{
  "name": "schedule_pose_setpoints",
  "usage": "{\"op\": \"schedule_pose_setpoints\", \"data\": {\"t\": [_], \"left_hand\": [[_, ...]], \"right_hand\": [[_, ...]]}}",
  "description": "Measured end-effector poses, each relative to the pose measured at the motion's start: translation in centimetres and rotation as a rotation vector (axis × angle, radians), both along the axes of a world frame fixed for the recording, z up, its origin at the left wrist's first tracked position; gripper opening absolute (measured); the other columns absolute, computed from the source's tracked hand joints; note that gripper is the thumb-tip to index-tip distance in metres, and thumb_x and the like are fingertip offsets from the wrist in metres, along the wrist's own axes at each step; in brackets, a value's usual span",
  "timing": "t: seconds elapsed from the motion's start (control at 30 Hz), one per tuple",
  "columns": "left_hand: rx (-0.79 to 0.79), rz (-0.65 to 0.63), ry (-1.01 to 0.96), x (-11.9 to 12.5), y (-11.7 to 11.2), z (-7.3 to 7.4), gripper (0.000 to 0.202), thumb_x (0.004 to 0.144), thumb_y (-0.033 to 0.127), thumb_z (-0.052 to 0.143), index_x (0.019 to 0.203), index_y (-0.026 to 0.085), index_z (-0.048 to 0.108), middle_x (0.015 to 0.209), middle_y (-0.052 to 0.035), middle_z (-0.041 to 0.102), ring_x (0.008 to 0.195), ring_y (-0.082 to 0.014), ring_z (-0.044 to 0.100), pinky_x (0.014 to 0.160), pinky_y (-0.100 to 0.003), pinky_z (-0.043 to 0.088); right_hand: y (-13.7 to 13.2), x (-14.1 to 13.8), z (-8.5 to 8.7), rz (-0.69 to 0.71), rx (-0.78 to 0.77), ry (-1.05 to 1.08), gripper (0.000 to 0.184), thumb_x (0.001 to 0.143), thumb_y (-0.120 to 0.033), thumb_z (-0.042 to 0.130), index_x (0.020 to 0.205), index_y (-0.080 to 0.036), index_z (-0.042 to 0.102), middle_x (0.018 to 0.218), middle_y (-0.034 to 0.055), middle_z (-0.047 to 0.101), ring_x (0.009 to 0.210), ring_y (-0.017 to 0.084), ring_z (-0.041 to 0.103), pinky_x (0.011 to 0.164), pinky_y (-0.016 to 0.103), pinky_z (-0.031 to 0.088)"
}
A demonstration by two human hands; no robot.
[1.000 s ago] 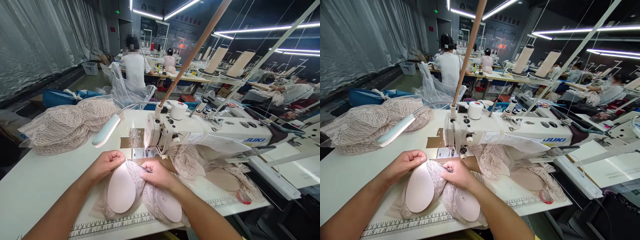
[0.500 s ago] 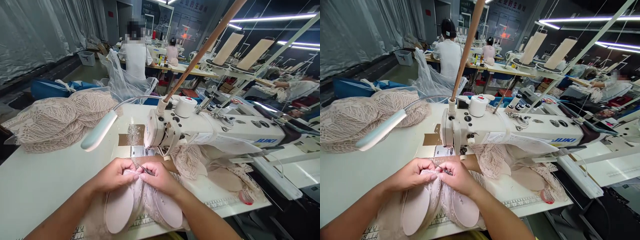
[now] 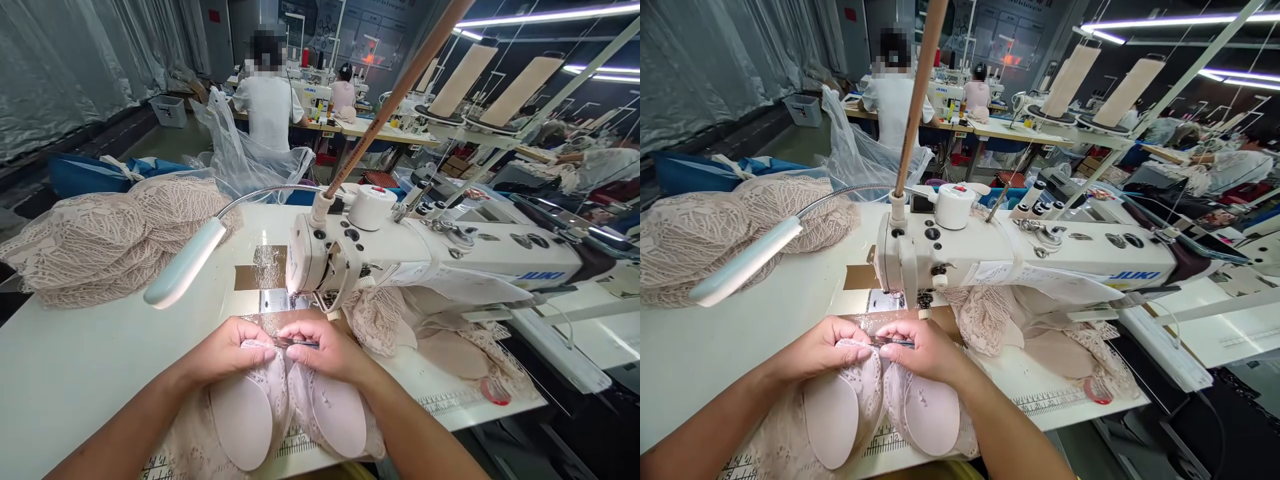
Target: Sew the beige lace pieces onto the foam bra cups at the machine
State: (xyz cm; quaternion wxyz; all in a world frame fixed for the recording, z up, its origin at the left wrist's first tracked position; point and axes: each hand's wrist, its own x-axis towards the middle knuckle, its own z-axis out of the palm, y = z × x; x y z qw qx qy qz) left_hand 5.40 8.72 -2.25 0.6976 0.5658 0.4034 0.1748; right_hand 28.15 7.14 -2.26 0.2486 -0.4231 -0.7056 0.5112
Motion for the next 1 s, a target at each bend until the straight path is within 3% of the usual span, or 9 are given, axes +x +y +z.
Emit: {"op": "schedule_pose_setpoints", "data": {"t": [0.1,0.37,0.47,0.53,0.67,0.73,0.87,0.93,1.0], "left_hand": [[-0.014,0.004,-0.012,0.1,0.0,-0.3,0.031,0.073,0.043,0.07,0.067,0.013,0.066,0.056,0.0034,0.042,0.054,-0.009,0.029,0.05,-0.024,0.02],[0.012,-0.007,0.033,0.3,0.0,-0.5,0.033,0.075,0.042,0.069,0.068,0.011,0.065,0.054,0.0048,0.039,0.052,-0.0073,0.028,0.048,-0.022,0.019],[0.043,-0.016,0.032,0.7,0.0,-0.2,0.033,0.076,0.042,0.067,0.066,0.011,0.063,0.055,0.005,0.038,0.052,-0.0076,0.028,0.049,-0.022,0.021],[0.051,-0.063,0.018,0.6,0.0,0.1,0.029,0.076,0.038,0.067,0.065,0.012,0.062,0.056,0.0048,0.038,0.054,-0.0081,0.03,0.05,-0.022,0.023],[0.067,-0.227,0.123,-1.6,0.2,0.9,0.021,0.074,0.034,0.068,0.078,0.014,0.061,0.07,0.0016,0.051,0.062,-0.0116,0.043,0.054,-0.021,0.03],[0.083,-0.248,0.234,-3.3,0.4,1.1,0.021,0.075,0.035,0.066,0.077,0.015,0.059,0.071,0.0015,0.051,0.063,-0.0123,0.044,0.054,-0.021,0.031],[0.136,-0.17,0.279,-5.4,0.8,1.4,0.026,0.082,0.04,0.06,0.074,0.015,0.058,0.067,0.0023,0.047,0.062,-0.0118,0.041,0.056,-0.022,0.029],[0.163,-0.138,0.253,-5.3,0.9,1.5,0.028,0.084,0.042,0.058,0.074,0.015,0.058,0.067,0.0026,0.044,0.063,-0.0115,0.039,0.056,-0.022,0.029],[0.176,-0.124,0.233,-4.8,0.7,1.5,0.028,0.084,0.042,0.058,0.075,0.015,0.058,0.067,0.003,0.043,0.062,-0.011,0.037,0.056,-0.022,0.028]], "right_hand": [[-0.3,-0.6,0.2,-0.003,-0.025,-0.055,0.022,0.08,-0.032,0.065,0.1,-0.021,0.067,0.081,0.0,0.066,0.073,0.015,0.06,0.064,0.025,0.046],[-0.5,-1.8,0.7,-0.107,-0.002,-0.018,0.01,0.082,-0.026,0.061,0.086,-0.019,0.067,0.082,0.0004,0.066,0.078,0.015,0.06,0.07,0.026,0.045],[-0.5,-2.1,0.3,-0.162,-0.097,0.063,0.025,0.078,-0.03,0.066,0.101,-0.02,0.063,0.087,0.0007,0.064,0.078,0.015,0.059,0.068,0.025,0.046],[-0.4,-2.3,0.2,-0.11,-0.164,0.081,0.04,0.073,-0.032,0.072,0.109,-0.021,0.06,0.085,-0.0004,0.063,0.076,0.015,0.059,0.065,0.024,0.045],[-0.1,-2.0,0.1,-0.11,-0.091,-0.062,0.012,0.08,-0.029,0.062,0.082,-0.018,0.065,0.075,-0.0008,0.062,0.072,0.015,0.056,0.064,0.025,0.042],[0.0,-1.5,0.0,-0.127,-0.063,-0.128,0.013,0.082,-0.027,0.058,0.075,-0.017,0.063,0.073,-0.0011,0.061,0.07,0.014,0.055,0.063,0.025,0.041],[-0.2,-1.2,0.0,0.073,-0.173,-0.058,0.02,0.087,-0.031,0.054,0.074,-0.018,0.062,0.073,-0.001,0.063,0.07,0.014,0.057,0.065,0.025,0.042],[-0.4,-1.6,0.0,0.027,-0.184,0.026,0.025,0.091,-0.036,0.049,0.08,-0.018,0.062,0.081,0.0007,0.065,0.077,0.015,0.059,0.071,0.026,0.044],[-0.7,-2.2,0.1,-0.062,-0.172,0.081,0.02,0.088,-0.037,0.055,0.089,-0.019,0.063,0.088,0.0015,0.065,0.083,0.016,0.059,0.076,0.027,0.044]]}}
